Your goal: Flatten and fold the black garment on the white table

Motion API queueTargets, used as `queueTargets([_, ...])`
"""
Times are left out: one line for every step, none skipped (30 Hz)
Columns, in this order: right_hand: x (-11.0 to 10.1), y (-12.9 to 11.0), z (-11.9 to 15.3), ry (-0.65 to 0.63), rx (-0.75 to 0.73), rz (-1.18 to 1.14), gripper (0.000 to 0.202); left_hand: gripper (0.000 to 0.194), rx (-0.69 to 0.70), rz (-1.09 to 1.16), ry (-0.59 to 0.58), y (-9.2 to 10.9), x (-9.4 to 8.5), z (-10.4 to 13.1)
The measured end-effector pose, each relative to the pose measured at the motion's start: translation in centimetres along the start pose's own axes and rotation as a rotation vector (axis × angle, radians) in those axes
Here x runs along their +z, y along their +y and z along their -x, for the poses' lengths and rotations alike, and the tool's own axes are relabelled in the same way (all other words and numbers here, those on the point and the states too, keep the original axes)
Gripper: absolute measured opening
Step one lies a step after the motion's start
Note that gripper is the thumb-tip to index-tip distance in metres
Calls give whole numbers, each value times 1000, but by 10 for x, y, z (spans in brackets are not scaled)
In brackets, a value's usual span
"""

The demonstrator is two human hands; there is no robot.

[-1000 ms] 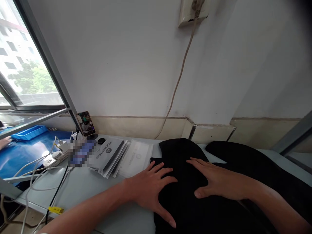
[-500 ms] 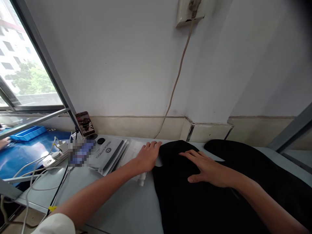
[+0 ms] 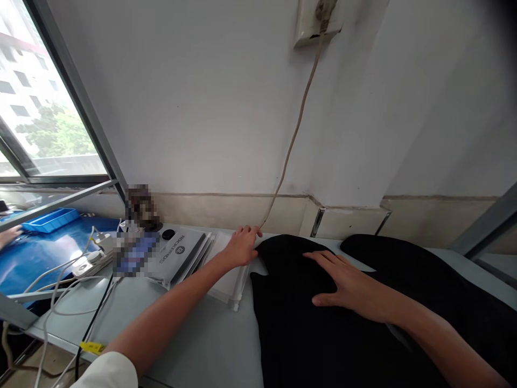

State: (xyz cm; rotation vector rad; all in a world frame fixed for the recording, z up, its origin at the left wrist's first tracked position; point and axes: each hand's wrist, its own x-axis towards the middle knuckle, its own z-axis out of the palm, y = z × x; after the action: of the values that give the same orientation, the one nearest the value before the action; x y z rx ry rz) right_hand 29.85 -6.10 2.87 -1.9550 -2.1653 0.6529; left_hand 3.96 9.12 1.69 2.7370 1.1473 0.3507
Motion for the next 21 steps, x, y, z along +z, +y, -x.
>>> queueTargets([2,-1,-1,49,-22,-3,90,49,30,30,-12,1,-3,2])
queueTargets([5,-2,-3,94,-38,-2,85,49,76,71,-13,4,-5,4])
queueTargets([8,-2,-4,123,-47,6,82,50,138,121,-8,7,-7,6])
queueTargets([12,-2,-6,126,-46,21,83,50,208,188,3,11,-7,8])
queueTargets([15,-1,-8,105,-38,39,86,47,263,237,-3,15,-6,11])
queueTargets([19,0,-10,70,-27,55,90,42,295,256,-26,18,-4,14])
queueTargets([22,1,-11,34,-15,68,95,34,302,239,-59,21,-1,16])
queueTargets([25,3,-12,11,-2,78,98,28,290,193,-86,23,2,18])
queueTargets([27,6,-12,10,12,85,100,27,273,140,-102,25,6,19])
queueTargets([29,8,-13,27,25,92,102,30,253,91,-107,26,9,20])
queueTargets([30,10,-13,48,38,101,103,35,235,57,-102,26,12,21])
queueTargets([31,12,-13,62,52,115,106,41,220,35,-92,27,14,21])
queueTargets([32,13,-13,68,65,131,108,48,210,23,-84,27,16,22])
queueTargets([32,14,-14,65,75,145,111,57,204,16,-78,28,17,22])
queueTargets([33,14,-14,62,81,155,113,67,204,9,-77,29,18,22])
queueTargets([33,14,-14,62,87,162,114,76,208,0,-82,30,19,22])
queueTargets([33,14,-14,70,91,166,115,84,213,-8,-99,32,20,23])
queueTargets([32,13,-14,86,91,168,114,90,213,-15,-124,34,21,23])
queueTargets([31,13,-14,109,86,168,112,95,208,-19,-153,36,21,24])
queueTargets([29,12,-13,138,77,164,108,98,199,-21,-181,38,21,24])
queueTargets([27,12,-12,173,64,155,103,100,189,-20,-205,40,21,25])
